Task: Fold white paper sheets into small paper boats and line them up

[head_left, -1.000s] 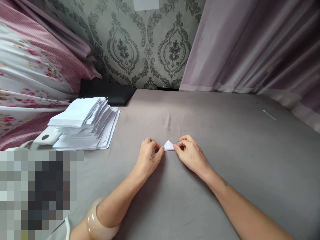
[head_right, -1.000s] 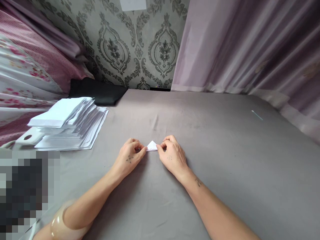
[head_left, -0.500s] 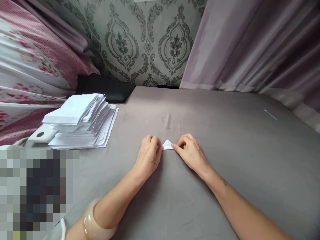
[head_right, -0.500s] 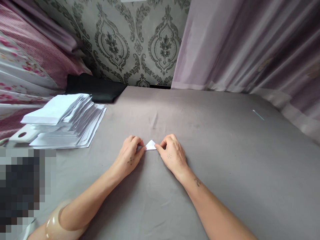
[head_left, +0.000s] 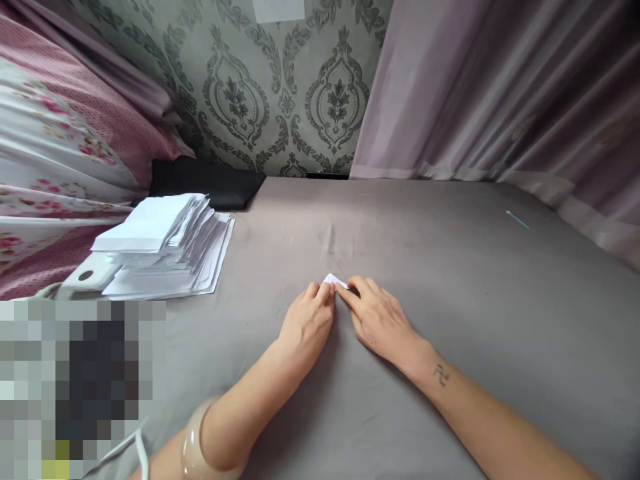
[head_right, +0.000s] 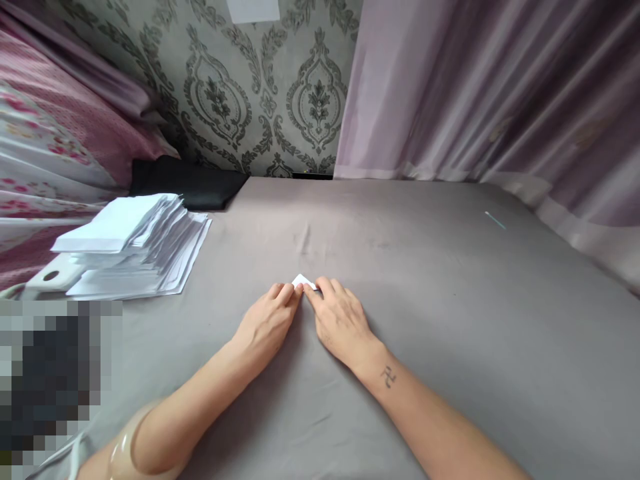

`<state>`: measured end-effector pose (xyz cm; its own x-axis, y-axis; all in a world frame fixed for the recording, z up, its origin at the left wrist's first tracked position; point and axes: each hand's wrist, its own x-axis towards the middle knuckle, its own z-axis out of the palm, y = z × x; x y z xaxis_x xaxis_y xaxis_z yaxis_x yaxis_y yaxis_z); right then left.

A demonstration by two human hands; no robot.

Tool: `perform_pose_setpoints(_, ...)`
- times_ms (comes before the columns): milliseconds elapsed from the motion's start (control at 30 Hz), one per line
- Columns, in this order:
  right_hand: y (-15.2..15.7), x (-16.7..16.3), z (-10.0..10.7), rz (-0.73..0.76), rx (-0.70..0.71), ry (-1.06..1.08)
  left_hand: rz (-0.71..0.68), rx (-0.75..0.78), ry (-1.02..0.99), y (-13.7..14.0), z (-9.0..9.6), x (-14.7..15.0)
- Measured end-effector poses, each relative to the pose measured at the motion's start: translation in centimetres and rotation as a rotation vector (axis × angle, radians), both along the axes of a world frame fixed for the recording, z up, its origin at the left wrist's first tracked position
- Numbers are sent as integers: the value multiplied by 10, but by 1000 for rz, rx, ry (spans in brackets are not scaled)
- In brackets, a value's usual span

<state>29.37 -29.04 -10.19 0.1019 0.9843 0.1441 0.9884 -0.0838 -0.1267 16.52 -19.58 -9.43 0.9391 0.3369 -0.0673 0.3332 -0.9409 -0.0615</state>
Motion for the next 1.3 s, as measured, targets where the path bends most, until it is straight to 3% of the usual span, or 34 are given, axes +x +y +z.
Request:
perform_pose_setpoints(300,-2,-1,2,-53,28,-10,93,-20,-32,-6,2,-13)
perform_pose_setpoints(567,25,13,-10,-189,132,273,384,-411,-515,27,-7,-4)
perform_pose_setpoints(733,29,17,-16,-86,191,454,375,-640,-583,39,-16,3)
perform_pose_setpoints(933,26,17,-15,-50,194,717,307,-883,-697,28,-14,-6)
perform_pose_setpoints(1000,25,16,-13,-19,265,840,286,-957,-742,20,-9,-6)
perform_pose_setpoints(1133,20,8,-2,-151,610,1036,401,-1267,-949,3,4,-2)
perform_pose_setpoints(1200,15,3,2,-154,726,1001,461,-1408,-1070,-3,9,-1)
perform_pose_setpoints(1300,10,-5,3,-75,809,868,535,-1491,-1142,-7,12,0)
